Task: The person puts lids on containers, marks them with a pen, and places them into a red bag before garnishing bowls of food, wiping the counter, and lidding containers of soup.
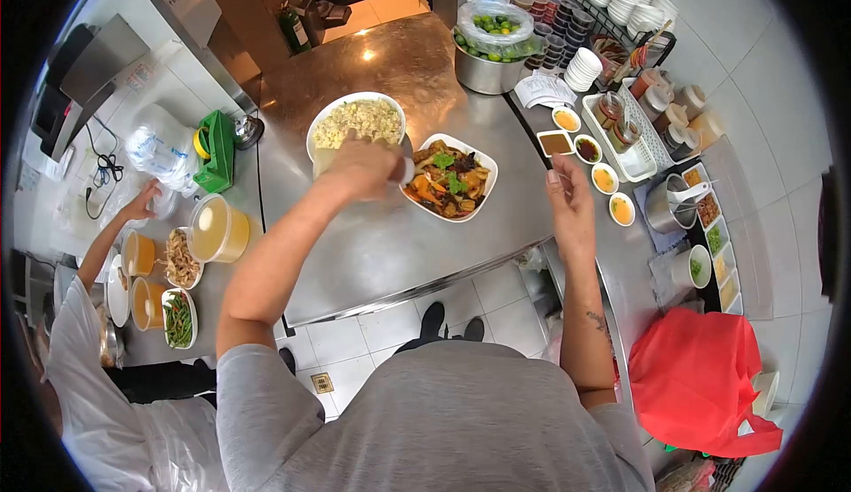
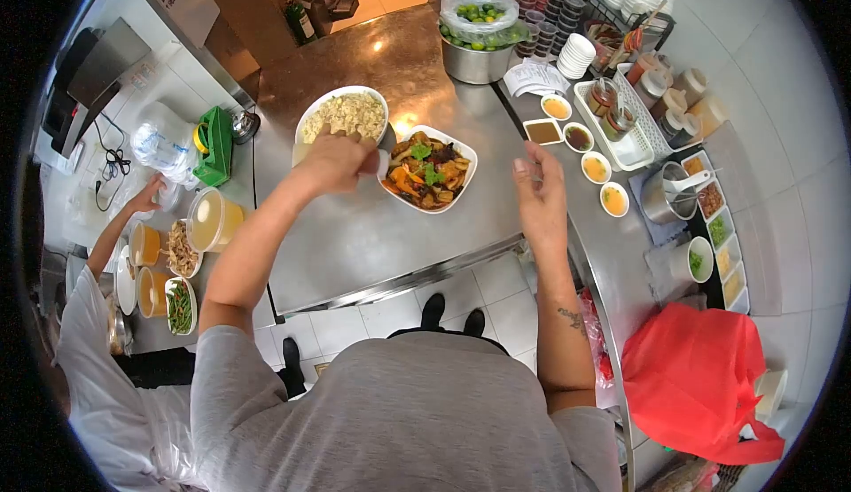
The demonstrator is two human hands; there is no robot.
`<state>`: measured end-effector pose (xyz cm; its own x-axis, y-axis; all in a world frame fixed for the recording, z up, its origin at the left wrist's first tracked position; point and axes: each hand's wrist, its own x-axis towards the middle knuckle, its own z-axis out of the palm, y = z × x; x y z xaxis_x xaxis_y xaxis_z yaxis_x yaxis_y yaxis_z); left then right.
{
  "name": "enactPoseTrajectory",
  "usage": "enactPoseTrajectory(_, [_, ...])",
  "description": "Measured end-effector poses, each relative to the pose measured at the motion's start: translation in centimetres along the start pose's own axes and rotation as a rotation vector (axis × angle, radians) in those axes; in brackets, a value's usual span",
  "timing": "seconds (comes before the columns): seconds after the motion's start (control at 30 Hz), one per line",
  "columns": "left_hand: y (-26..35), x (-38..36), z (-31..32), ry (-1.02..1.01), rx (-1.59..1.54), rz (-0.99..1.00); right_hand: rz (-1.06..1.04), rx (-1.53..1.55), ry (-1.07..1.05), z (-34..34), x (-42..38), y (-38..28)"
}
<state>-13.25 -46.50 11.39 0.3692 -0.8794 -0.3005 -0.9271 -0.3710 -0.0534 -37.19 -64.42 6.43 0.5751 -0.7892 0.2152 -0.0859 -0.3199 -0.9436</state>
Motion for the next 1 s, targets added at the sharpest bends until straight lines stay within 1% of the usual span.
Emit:
enactPoseTrajectory(0.03, [-0.6, 0.7, 1.1, 0.026, -0.032, -0.046, 0.011, -0.014, -0.022, -0.2, -0.2, 0.0])
enactPoseTrajectory(0.1, [0.0, 1.9, 3.5, 0.243, -0.031, -0.069, 0.023, -0.037, -0.087, 0.0, -0.4, -0.1])
enactPoseTrajectory(0.13, [0.7, 1.7, 3.5, 0.350, -0.027, -0.095, -0.006, -0.031, -0.100, 0.1, -0.4, -0.2])
enactPoseTrajectory(0.17, [1.4, 1.4, 3.5, 0.315, -0.102, -0.095, -0.036, -0.021, -0.123, 0.0, -0.4, -0.3])
enactPoseTrajectory(0.2, [2.4, 0.5, 2.7, 0.287, -0.249, -0.088, -0.066, -0.008, -0.156, 0.2, -0.3, -0.2])
enactPoseTrajectory(0.27, [3.1, -0.6, 4.5, 0.367, -0.579, -0.067, -0.096, 0.002, -0.170, 0.5, -0.3, 0.2])
enactPoseTrajectory(0.3, [3.1, -0.9, 6.3, 0.445, -0.756, -0.028, -0.097, 0.026, -0.186, 0.8, -0.2, 0.4])
enactPoseTrajectory(0.33, [3.6, -1.8, 6.6, 0.394, -0.920, -0.066, -0.098, 0.051, -0.198, 1.4, -0.2, 0.4])
enactPoseTrajectory(0.4, [5.2, -4.3, 7.2, 0.525, -1.114, -0.100, -0.072, 0.084, -0.271, 2.8, -0.5, 0.1])
enactPoseTrajectory(0.43, [5.7, -5.8, 7.7, 0.555, -1.195, -0.128, -0.056, 0.097, -0.304, 3.4, -0.8, 0.0])
enactPoseTrajectory(0.53, [6.8, -10.1, 8.3, 0.636, -1.393, -0.204, -0.144, 0.190, -0.497, 6.1, -2.8, -0.5])
enactPoseTrajectory(0.57, [6.8, -12.2, 8.2, 0.647, -1.437, -0.236, -0.138, 0.208, -0.609, 6.9, -3.3, 0.0])
enactPoseTrajectory(0.6, [6.7, -14.2, 8.3, 0.656, -1.481, -0.262, -0.129, 0.107, -0.691, 7.5, -4.1, 0.5])
enactPoseTrajectory(0.67, [5.7, -17.5, 9.8, 0.711, -1.431, -0.342, -0.117, -0.105, -0.835, 8.6, -5.6, 0.9])
enactPoseTrajectory(0.77, [4.4, -22.5, 11.1, 0.784, -1.344, -0.491, -0.206, -0.098, -0.982, 10.8, -7.9, -0.3])
enactPoseTrajectory(0.83, [3.1, -25.5, 12.6, 0.854, -1.289, -0.576, -0.264, -0.040, -1.010, 12.9, -9.3, -1.8])
enactPoseTrajectory(0.87, [2.4, -27.3, 12.9, 0.836, -1.265, -0.611, -0.291, -0.010, -1.022, 14.2, -10.0, -2.5])
enactPoseTrajectory(0.93, [0.6, -31.3, 12.5, 0.794, -1.218, -0.675, -0.321, 0.031, -1.115, 17.3, -11.2, -3.3])
enactPoseTrajectory(0.97, [-0.6, -33.5, 12.2, 0.742, -1.155, -0.725, -0.334, 0.051, -1.160, 19.1, -11.8, -3.7])
enactPoseTrajectory(1.0, [-2.1, -35.7, 12.2, 0.690, -1.093, -0.772, -0.210, 0.140, -1.253, 21.4, -12.5, -3.7])
